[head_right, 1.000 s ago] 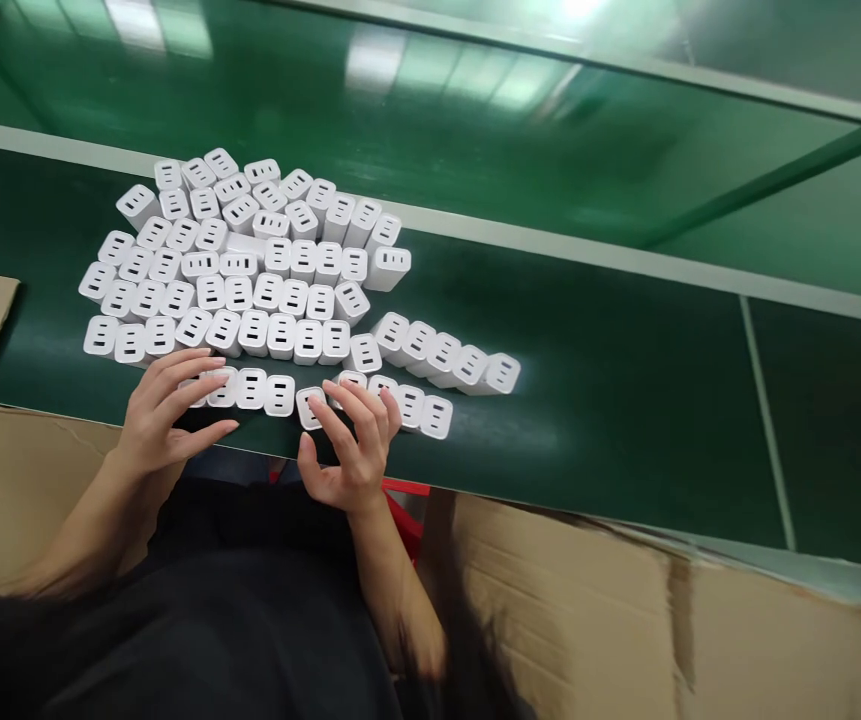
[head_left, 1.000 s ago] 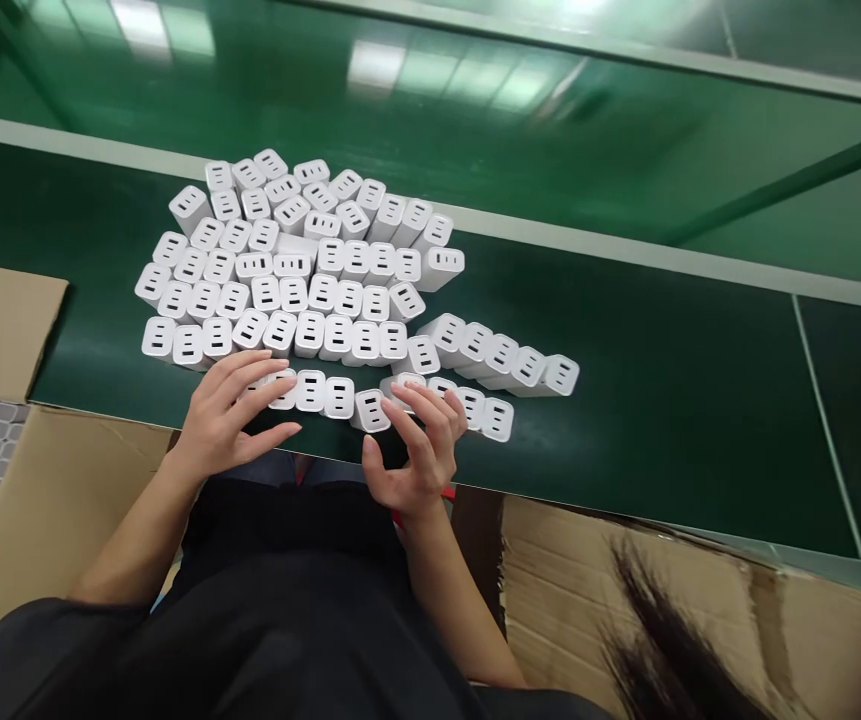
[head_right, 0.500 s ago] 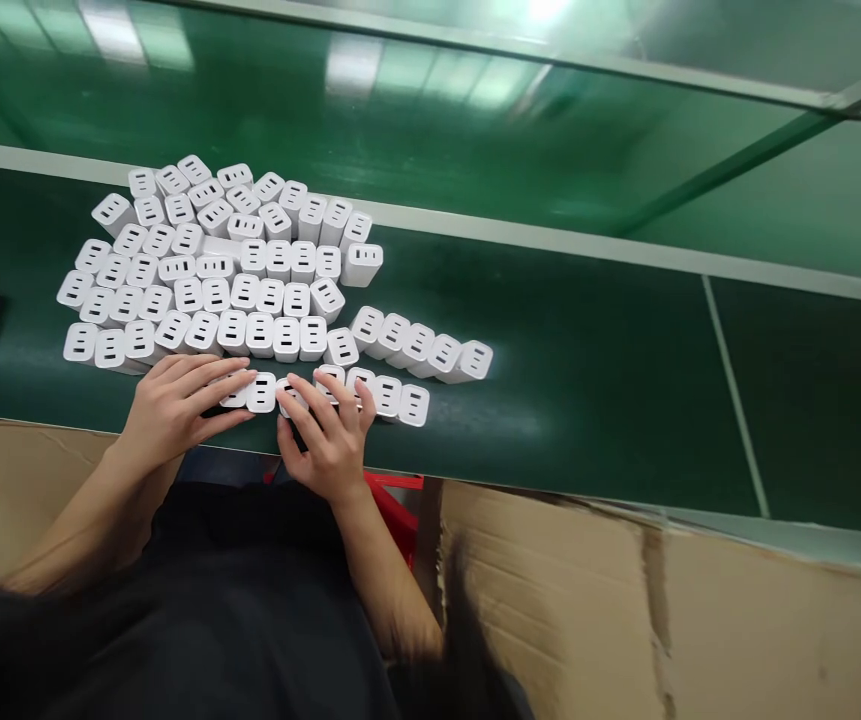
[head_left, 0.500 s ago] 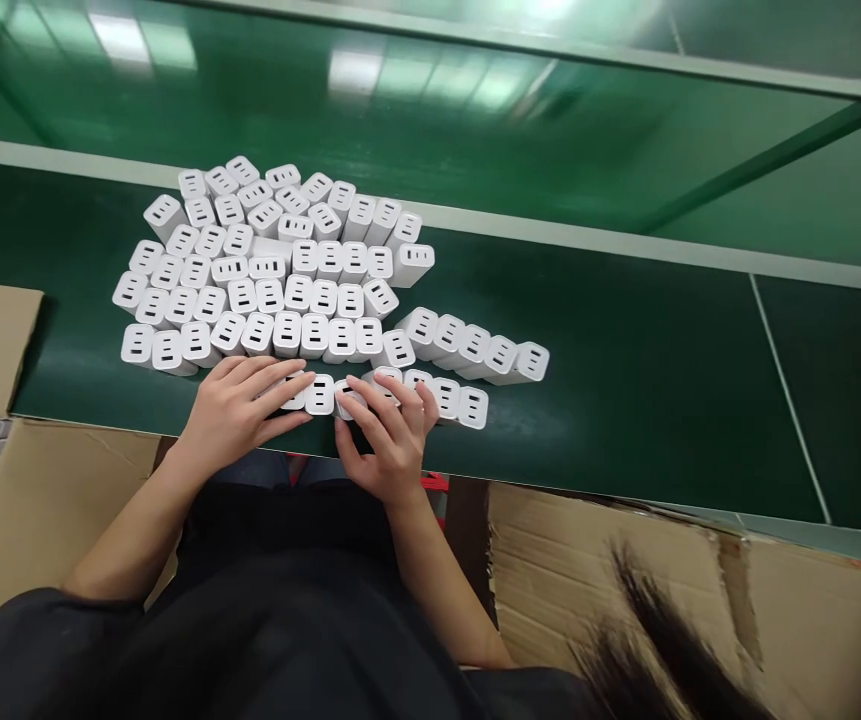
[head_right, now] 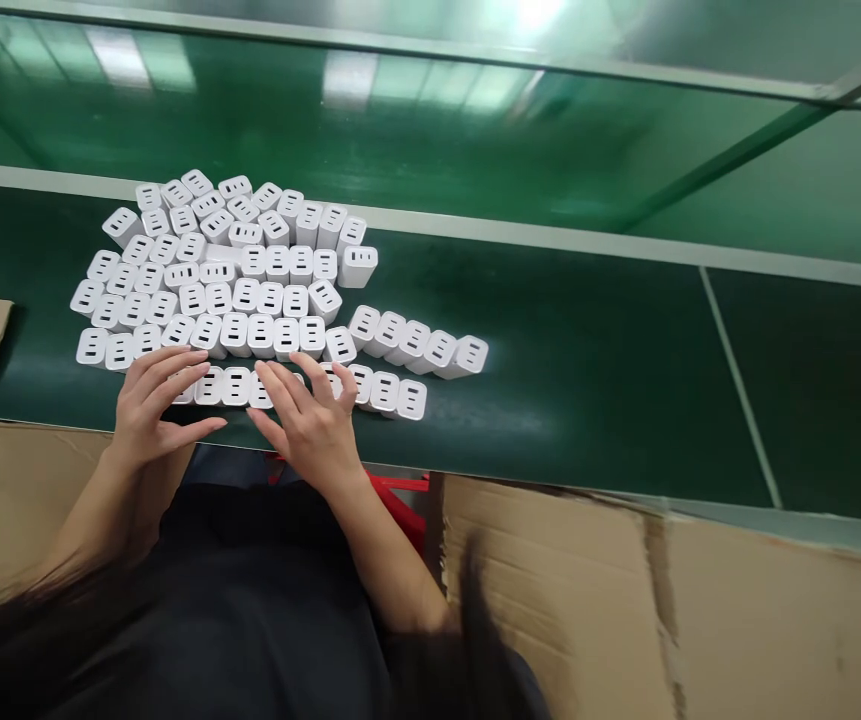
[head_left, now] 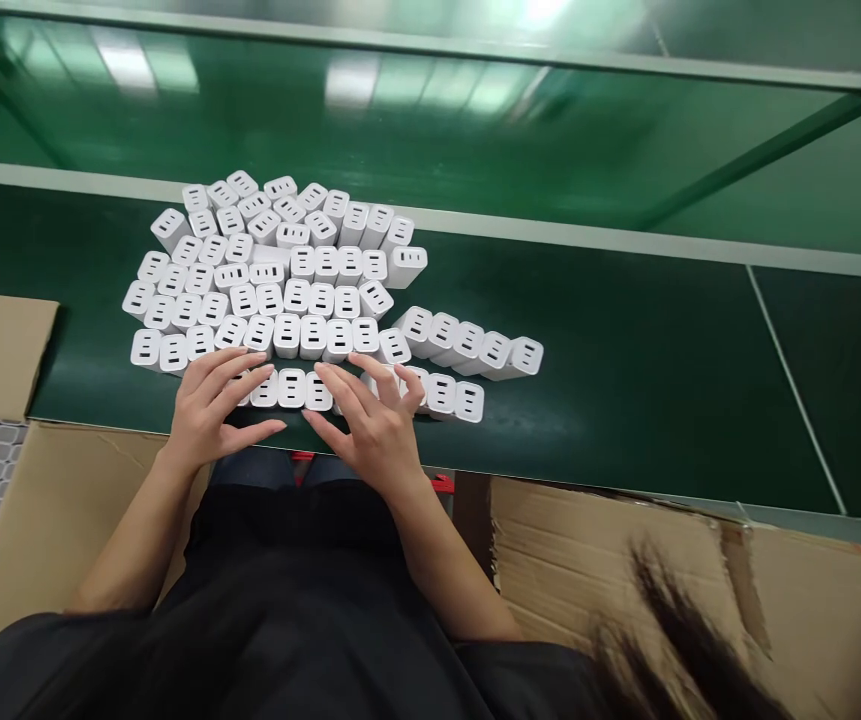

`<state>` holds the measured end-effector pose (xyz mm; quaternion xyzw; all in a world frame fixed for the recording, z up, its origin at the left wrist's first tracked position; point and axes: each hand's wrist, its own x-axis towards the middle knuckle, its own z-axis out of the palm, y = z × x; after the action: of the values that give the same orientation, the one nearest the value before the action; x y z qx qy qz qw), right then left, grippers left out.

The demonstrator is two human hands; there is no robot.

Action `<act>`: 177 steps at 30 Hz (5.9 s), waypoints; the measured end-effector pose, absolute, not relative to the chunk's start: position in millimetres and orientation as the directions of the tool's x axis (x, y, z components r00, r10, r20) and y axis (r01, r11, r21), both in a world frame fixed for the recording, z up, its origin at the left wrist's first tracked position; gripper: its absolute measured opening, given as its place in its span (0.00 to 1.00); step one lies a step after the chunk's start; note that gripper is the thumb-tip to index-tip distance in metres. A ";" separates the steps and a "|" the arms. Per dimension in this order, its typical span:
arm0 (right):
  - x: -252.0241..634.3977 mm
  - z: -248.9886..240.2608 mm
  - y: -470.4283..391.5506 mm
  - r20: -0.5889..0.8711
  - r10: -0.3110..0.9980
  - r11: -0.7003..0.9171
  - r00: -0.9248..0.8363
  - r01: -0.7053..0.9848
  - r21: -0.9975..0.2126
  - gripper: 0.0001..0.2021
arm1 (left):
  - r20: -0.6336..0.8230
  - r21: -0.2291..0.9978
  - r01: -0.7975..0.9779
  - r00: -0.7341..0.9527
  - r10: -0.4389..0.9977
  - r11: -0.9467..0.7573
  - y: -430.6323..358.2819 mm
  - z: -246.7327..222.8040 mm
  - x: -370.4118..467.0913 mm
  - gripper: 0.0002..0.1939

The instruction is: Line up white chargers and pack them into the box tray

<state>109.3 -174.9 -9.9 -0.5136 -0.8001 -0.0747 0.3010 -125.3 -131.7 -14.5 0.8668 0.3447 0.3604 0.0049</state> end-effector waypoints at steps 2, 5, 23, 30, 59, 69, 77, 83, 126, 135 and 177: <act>114.7 -1.5 -176.6 0.599 0.757 0.482 -0.262 0.843 -0.240 0.20 | 0.651 0.247 0.605 0.475 0.592 -0.757 -132.5 -19.2 -127.7 0.40; 143.8 11.7 -181.4 0.735 0.677 0.473 -0.041 0.789 -0.392 0.23 | 0.698 0.221 0.607 0.448 0.559 -0.763 -132.1 -21.6 -128.8 0.41; 257.1 -52.8 -196.8 0.853 0.386 -0.043 0.351 0.931 -0.363 0.19 | 0.657 0.178 0.625 0.500 0.564 -0.760 -129.1 -23.2 -125.7 0.40; 213.7 -40.6 -196.2 0.712 0.698 0.313 0.071 0.864 -0.393 0.28 | 0.647 0.110 0.639 0.535 0.543 -0.761 -127.6 -21.2 -126.3 0.40; 232.0 -33.4 -188.6 0.410 0.912 0.323 -0.010 0.637 -0.700 0.38 | 0.676 0.080 0.608 0.549 0.491 -0.790 -121.5 -23.5 -128.3 0.44; 240.5 -38.2 -190.3 0.382 0.924 0.320 -0.018 0.580 -0.749 0.35 | 0.670 0.090 0.640 0.528 0.522 -0.763 -122.1 -22.2 -126.1 0.40; 250.0 -42.1 -199.2 0.336 0.942 0.271 0.014 0.562 -0.782 0.30 | 0.615 0.138 0.654 0.532 0.582 -0.743 -124.9 -18.7 -126.8 0.39; 239.7 -15.3 -204.9 0.491 0.840 0.315 0.230 0.529 -0.788 0.16 | 0.615 0.172 0.659 0.509 0.603 -0.732 -126.1 -17.8 -124.7 0.39; 196.4 13.2 -221.1 0.388 0.919 0.161 0.061 0.842 -0.515 0.23 | 0.404 0.068 0.597 0.717 0.569 -0.800 -137.0 14.2 -7.4 0.27; 213.5 -12.3 -212.8 0.399 0.902 0.079 0.164 0.846 -0.527 0.22 | 0.360 -0.033 0.567 0.775 0.520 -0.823 -128.2 15.1 9.8 0.21; 266.0 -55.3 -220.2 0.700 0.583 0.255 0.412 0.725 -0.639 0.18 | 0.583 0.346 0.302 0.673 0.456 -0.888 -153.3 -44.7 112.1 0.28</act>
<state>266.0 -220.2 -55.3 -0.6072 -0.5386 -0.0613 0.5808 112.1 -153.3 -44.7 0.9077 0.2089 0.3465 0.1111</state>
